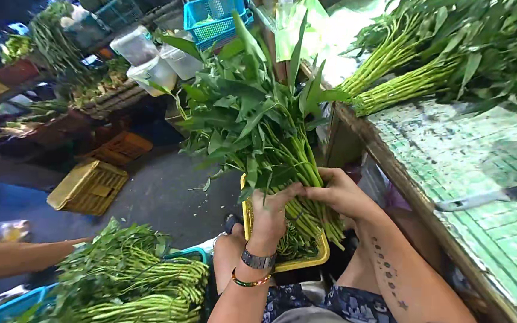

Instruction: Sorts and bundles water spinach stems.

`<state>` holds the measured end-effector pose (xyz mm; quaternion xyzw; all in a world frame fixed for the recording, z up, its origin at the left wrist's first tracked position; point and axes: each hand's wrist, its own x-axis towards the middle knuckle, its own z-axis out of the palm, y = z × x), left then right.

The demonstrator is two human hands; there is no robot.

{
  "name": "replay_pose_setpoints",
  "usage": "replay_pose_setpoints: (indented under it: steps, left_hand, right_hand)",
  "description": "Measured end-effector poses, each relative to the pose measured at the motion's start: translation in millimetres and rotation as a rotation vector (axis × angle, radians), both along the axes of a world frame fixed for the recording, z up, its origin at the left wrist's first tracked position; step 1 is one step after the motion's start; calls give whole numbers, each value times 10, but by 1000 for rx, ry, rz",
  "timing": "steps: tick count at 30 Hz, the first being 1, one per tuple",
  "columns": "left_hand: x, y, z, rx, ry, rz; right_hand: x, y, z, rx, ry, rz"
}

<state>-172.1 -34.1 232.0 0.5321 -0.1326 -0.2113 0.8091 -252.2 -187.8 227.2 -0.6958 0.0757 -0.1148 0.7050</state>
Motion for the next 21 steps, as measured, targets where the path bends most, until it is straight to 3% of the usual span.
replay_pose_setpoints:
  steps: [3, 11, 16, 21]
  left_hand:
    - [-6, 47, 14, 0, 52, 20]
    - [-46, 162, -74, -50, 75, 87]
    - [-52, 224, -113, -76, 92, 38]
    - [-46, 280, -163, -31, 20, 66]
  right_hand:
    - [-16, 32, 6, 45, 8, 25]
    - [-42, 165, -38, 70, 74, -185]
    - [-63, 210, -14, 133, 98, -21]
    - [-57, 218, -43, -46, 135, 4]
